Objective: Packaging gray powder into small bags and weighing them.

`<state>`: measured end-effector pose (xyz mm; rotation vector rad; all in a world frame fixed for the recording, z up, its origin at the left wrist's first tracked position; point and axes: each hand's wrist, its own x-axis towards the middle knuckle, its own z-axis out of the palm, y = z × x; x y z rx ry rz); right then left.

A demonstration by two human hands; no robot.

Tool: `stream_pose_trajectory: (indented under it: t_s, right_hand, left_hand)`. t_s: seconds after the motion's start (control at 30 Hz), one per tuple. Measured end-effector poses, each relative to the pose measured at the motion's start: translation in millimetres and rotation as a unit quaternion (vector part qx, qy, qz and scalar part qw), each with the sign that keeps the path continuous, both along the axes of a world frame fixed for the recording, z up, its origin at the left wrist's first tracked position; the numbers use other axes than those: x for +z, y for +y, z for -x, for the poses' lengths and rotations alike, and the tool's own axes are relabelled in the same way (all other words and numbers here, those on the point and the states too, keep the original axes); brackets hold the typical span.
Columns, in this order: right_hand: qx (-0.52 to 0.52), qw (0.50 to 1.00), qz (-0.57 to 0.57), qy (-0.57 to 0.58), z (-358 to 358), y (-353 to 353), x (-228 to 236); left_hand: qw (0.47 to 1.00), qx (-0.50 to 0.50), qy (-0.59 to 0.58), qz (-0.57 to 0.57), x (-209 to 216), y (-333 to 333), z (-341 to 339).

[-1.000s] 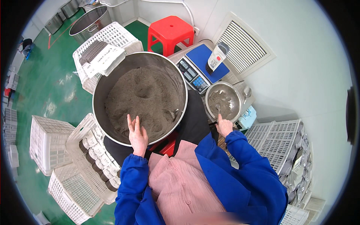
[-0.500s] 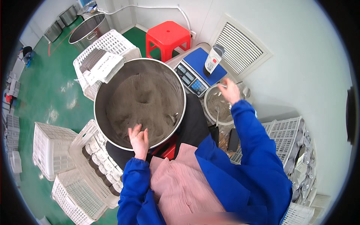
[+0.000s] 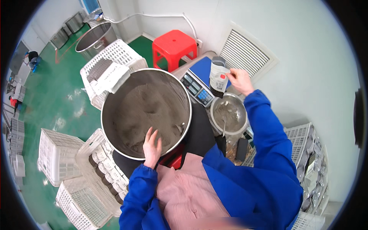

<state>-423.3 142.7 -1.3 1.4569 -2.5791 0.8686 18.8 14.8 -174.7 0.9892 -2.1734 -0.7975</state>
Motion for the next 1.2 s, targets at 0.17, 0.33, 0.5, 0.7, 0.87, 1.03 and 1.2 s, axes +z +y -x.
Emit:
stream_pose_trajectory:
  t_s: [0.17, 0.33, 0.5, 0.7, 0.87, 1.03, 1.2]
  right_hand:
    - [0.077, 0.993, -0.013, -0.094, -64, 66, 70]
    - [0.22, 0.959, -0.087, -0.154, -115, 99, 19]
    - [0.243, 0.96, -0.061, -0.123, -124, 108, 20]
    - [0.268, 0.955, -0.093, -0.089, -130, 110, 15]
    - [0.297, 0.952, -0.067, -0.026, -138, 116, 5]
    - [0.187, 0.969, -0.085, 0.135, -131, 129, 6]
    - [0.199, 0.96, -0.011, 0.195, -167, 101, 18]
  left_hand:
    - [0.964, -0.21, 0.12, -0.113, 82, 3, 68]
    - [0.903, -0.342, 0.136, -0.223, 113, 23, 107]
    - [0.88, -0.39, 0.071, -0.26, 119, 30, 113]
    - [0.877, -0.435, 0.072, -0.188, 137, 31, 126]
    - [0.887, -0.441, 0.113, -0.079, 125, 35, 129]
    - [0.885, -0.396, 0.097, 0.226, 130, 30, 120]
    - [0.861, -0.409, 0.109, 0.282, 135, 42, 124]
